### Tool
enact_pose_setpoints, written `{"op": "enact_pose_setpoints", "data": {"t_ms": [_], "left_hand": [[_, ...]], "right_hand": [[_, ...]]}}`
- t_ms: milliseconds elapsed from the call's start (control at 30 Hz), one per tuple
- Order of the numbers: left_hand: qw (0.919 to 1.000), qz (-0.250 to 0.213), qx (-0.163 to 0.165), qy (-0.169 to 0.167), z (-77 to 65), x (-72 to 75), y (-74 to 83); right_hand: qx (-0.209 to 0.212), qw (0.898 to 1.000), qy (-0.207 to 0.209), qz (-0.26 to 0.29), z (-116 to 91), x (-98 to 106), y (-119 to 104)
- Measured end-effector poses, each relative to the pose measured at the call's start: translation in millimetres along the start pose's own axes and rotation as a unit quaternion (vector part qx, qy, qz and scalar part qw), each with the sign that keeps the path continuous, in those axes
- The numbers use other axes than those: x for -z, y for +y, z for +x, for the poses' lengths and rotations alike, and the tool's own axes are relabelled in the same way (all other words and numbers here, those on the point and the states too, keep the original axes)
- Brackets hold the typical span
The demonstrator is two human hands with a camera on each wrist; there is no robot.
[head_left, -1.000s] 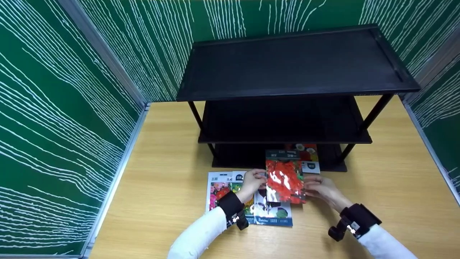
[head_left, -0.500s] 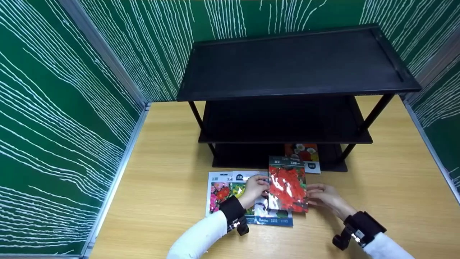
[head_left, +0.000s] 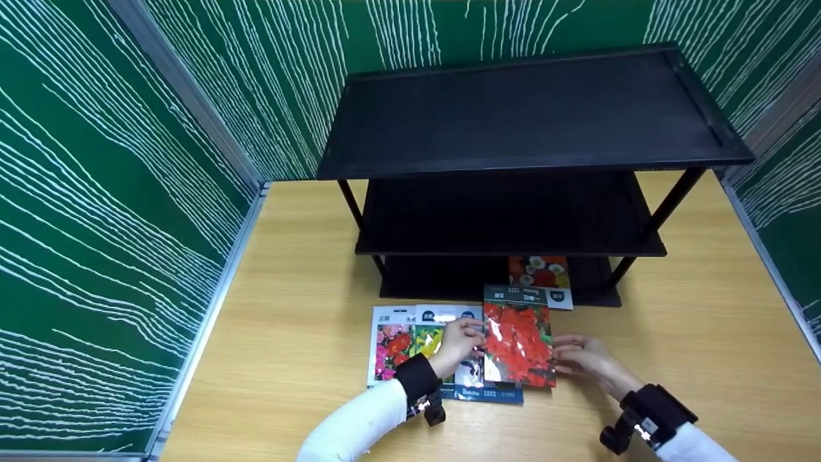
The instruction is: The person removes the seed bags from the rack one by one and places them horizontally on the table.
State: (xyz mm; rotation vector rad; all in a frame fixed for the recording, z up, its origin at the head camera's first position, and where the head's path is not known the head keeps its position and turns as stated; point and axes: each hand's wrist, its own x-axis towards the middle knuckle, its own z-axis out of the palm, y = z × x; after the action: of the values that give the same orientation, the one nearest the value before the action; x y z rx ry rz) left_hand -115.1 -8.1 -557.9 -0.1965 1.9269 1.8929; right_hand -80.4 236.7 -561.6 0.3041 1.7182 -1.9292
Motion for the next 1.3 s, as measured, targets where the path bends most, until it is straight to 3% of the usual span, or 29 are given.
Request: {"op": "enact_pose_setpoints", "data": {"t_ms": [200, 233, 333, 433, 467, 900, 1100, 1300], "left_hand": [[1.0, 0.007, 0.001, -0.001, 3.5, -1.4, -8.6], [0.9998, 0.003, -0.017, -0.009, 5.6, -0.7, -13.2], [0.9995, 0.004, -0.025, -0.015, 6.3, -1.3, -17.9], [0.9997, -0.004, -0.021, -0.012, 3.8, -3.3, -17.0], [1.0, 0.0, -0.006, -0.005, 1.4, -4.8, -13.9], [0.9999, 0.007, -0.01, -0.012, -1.4, -9.6, -21.9], [0.9998, 0.019, -0.006, -0.004, -4.1, -10.0, -23.3], [0.9997, 0.02, -0.016, 0.002, -5.6, -13.0, -25.6]], "right_hand": [[-0.013, 1.0, 0.004, -0.003, -4.4, -1.5, -0.5], [-0.012, 1.0, 0.002, -0.004, -5.2, -1.5, -0.4], [-0.009, 1.0, 0.003, -0.007, -6.4, -1.1, 1.4], [-0.005, 1.0, 0.007, -0.016, -6.5, -0.2, 4.5], [-0.004, 1.0, 0.01, -0.018, -6.3, 0.0, 5.5], [-0.017, 0.999, 0.028, -0.015, -8.0, -0.1, 11.0], [-0.026, 0.998, 0.039, -0.031, -7.2, -1.4, 13.4], [-0.009, 0.998, 0.028, -0.063, -8.3, -1.2, 16.1]]}}
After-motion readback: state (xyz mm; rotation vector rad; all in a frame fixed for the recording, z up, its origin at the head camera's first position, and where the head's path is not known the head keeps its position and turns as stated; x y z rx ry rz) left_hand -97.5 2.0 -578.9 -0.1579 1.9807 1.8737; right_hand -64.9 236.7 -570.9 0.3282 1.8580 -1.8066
